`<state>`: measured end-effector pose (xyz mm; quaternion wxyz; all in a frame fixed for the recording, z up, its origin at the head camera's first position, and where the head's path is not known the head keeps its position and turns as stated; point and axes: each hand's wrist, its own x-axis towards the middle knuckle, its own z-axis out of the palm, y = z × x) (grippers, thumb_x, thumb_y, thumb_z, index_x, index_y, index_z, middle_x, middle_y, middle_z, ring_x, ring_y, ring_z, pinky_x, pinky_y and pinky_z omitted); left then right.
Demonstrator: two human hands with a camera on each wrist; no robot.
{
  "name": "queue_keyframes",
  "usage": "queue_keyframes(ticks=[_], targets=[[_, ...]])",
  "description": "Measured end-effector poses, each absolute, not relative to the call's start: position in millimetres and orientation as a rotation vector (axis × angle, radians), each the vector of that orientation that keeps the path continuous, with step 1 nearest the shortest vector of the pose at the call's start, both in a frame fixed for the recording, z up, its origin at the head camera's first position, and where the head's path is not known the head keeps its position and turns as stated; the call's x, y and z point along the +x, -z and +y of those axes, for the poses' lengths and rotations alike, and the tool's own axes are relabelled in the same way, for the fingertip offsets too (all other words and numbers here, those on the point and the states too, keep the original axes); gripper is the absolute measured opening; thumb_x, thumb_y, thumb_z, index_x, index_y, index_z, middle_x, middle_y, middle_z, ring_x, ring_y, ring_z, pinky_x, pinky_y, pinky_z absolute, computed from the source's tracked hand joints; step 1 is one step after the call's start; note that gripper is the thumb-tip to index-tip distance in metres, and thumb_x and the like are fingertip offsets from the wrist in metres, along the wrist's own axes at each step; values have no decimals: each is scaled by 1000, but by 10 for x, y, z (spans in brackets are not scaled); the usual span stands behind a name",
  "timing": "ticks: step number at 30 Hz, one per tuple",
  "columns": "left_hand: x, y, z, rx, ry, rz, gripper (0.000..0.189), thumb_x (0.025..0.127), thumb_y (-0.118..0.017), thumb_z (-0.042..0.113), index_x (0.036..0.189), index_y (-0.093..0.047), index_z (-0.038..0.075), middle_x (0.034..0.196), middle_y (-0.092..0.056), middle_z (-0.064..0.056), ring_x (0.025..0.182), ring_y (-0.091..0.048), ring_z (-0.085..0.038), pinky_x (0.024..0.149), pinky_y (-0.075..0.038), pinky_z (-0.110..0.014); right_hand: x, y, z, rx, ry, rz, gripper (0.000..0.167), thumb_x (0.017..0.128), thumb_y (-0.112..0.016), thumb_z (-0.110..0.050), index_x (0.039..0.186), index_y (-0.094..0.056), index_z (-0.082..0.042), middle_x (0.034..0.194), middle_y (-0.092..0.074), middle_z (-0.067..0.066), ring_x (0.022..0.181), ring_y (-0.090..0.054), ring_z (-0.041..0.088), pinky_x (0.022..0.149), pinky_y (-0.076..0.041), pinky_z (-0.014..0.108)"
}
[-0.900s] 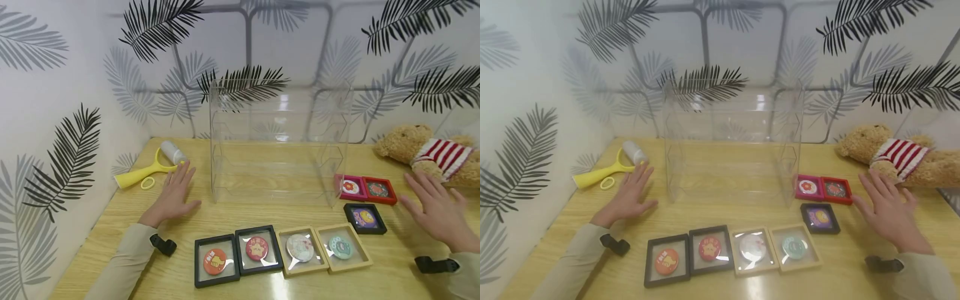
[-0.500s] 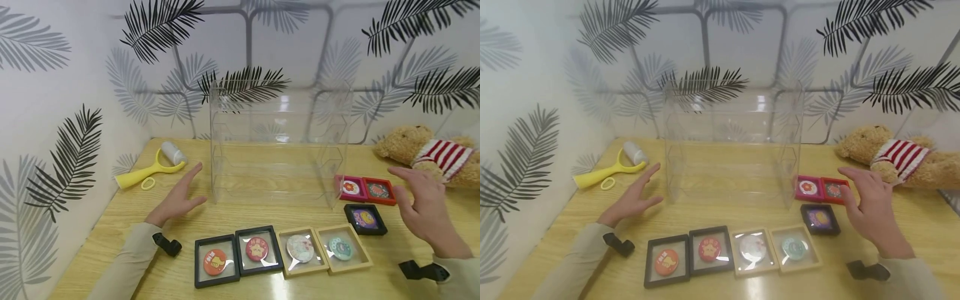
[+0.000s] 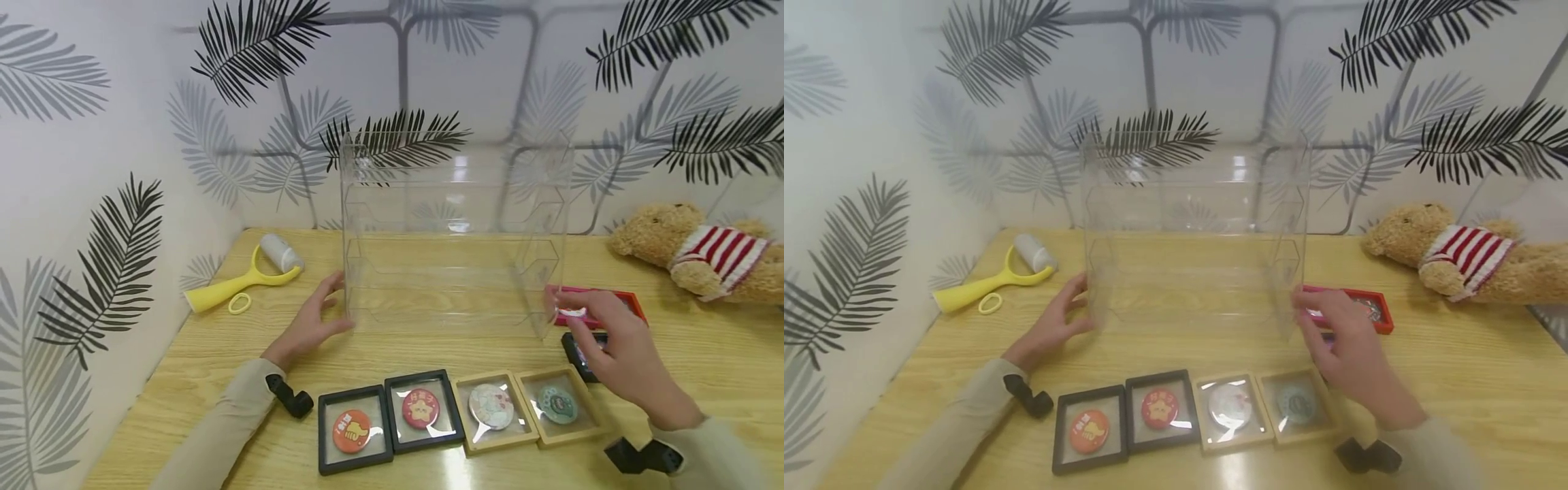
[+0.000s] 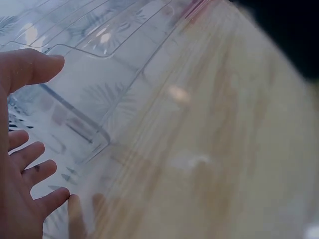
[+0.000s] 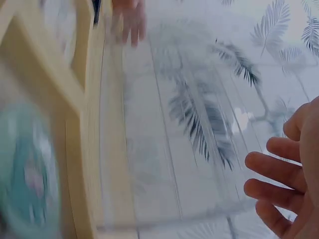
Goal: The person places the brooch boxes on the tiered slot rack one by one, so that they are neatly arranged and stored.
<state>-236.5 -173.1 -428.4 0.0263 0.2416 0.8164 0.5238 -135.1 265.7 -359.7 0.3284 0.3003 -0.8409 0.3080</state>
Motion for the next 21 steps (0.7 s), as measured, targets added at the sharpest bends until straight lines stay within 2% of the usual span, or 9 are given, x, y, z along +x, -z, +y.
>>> queue_keyframes(ticks=[3,6,10,13,16,20,21], targets=[[-2375,4290,-1668,714,-1614,2480,85,85,-71,14,153,-19,8,153,-27,-20,140,-28,-40,112,-25,-56,-1306,3563,2501,845,-816,-2271,34,83,-66,6,116,-64,-3,114,-65,9,122,-48,-2,97,-37,8],[-2395,4310,-1627,691,-1608,2470,86,85,-73,17,153,-20,11,153,-27,-19,138,-31,-43,111,-26,-58,-1274,3527,2373,875,-804,-2313,38,81,-67,6,117,-64,-5,114,-65,8,128,-46,8,108,-27,12],[-2404,4338,-1625,687,-1607,2468,86,85,-73,18,153,-20,14,152,-28,-17,137,-33,-44,112,-25,-58,-1281,3518,2224,891,-738,-2335,32,85,-66,-2,116,-64,-7,112,-65,7,117,-54,23,114,-20,17],[-2411,4348,-1625,705,-1601,2467,86,85,-73,19,153,-20,16,153,-29,-16,137,-33,-43,112,-24,-58,-1303,3555,2111,937,-724,-2349,31,85,-66,-5,116,-64,-7,110,-66,6,107,-58,26,120,-13,36],[-2429,4359,-1621,740,-1591,2482,84,86,-72,18,153,-22,15,153,-29,-17,137,-34,-44,111,-25,-59,-1328,3600,1986,1000,-707,-2373,32,85,-67,-9,116,-63,-9,111,-66,3,105,-59,23,113,-29,45],[-2453,4366,-1611,791,-1597,2488,81,86,-70,13,152,-22,11,154,-29,-16,139,-32,-41,112,-25,-58,-1358,3645,1785,1086,-654,-2404,33,86,-69,-16,118,-63,-11,114,-65,0,107,-60,19,87,-49,42],[-2457,4368,-1610,797,-1604,2482,81,86,-70,12,152,-22,10,155,-29,-15,140,-30,-39,112,-25,-57,-1361,3655,1732,1106,-649,-2418,34,86,-69,-17,119,-63,-11,115,-65,0,108,-59,19,88,-49,43]])
